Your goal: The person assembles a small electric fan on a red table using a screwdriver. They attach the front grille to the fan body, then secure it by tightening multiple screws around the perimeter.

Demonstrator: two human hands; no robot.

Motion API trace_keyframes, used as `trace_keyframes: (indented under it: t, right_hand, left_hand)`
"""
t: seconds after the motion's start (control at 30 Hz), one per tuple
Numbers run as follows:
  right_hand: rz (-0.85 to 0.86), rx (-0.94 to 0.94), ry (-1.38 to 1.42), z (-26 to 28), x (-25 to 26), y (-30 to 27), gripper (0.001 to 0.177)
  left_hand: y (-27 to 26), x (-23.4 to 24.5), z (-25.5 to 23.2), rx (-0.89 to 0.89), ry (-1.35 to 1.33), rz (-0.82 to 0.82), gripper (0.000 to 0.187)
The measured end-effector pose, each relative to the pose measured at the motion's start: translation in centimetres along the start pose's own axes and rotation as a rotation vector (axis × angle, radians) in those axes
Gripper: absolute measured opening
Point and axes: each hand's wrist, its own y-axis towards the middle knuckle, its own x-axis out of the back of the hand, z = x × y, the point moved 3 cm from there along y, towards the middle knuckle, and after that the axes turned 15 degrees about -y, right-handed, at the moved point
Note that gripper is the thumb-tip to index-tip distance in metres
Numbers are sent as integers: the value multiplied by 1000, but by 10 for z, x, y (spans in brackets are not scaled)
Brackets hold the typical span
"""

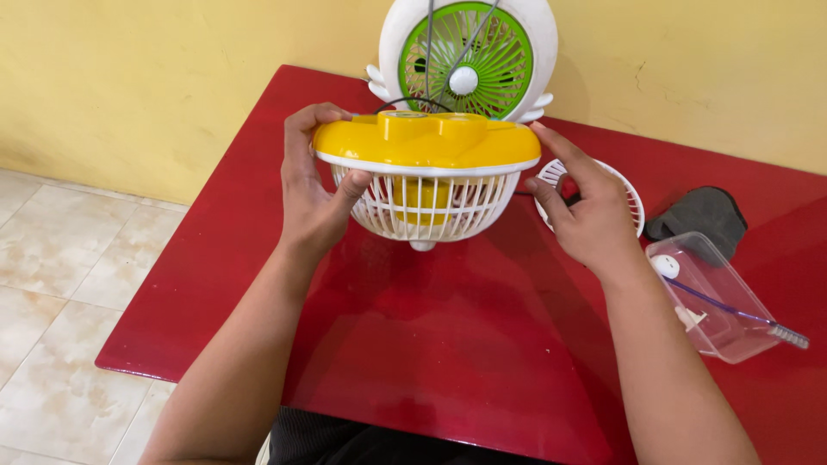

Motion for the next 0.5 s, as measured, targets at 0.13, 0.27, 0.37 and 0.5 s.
trace_keyframes:
  t: [0.13,0.27,0.37,0.5]
  right_hand:
    - [-208,123,135,8,13,4,41]
    - [-178,45,123,11,18,0,32]
    - [-161,4,172,9,20,-2,29]
    - [-194,26,149,8,24,-2,28]
  left_hand:
    - [0,3,2,124,-109,-79,76]
    - [7,6,0,175,-154,-68,75]
    - [6,4,-7,171,-156,-53,73]
    - [8,4,-22,198,-66,-41,69]
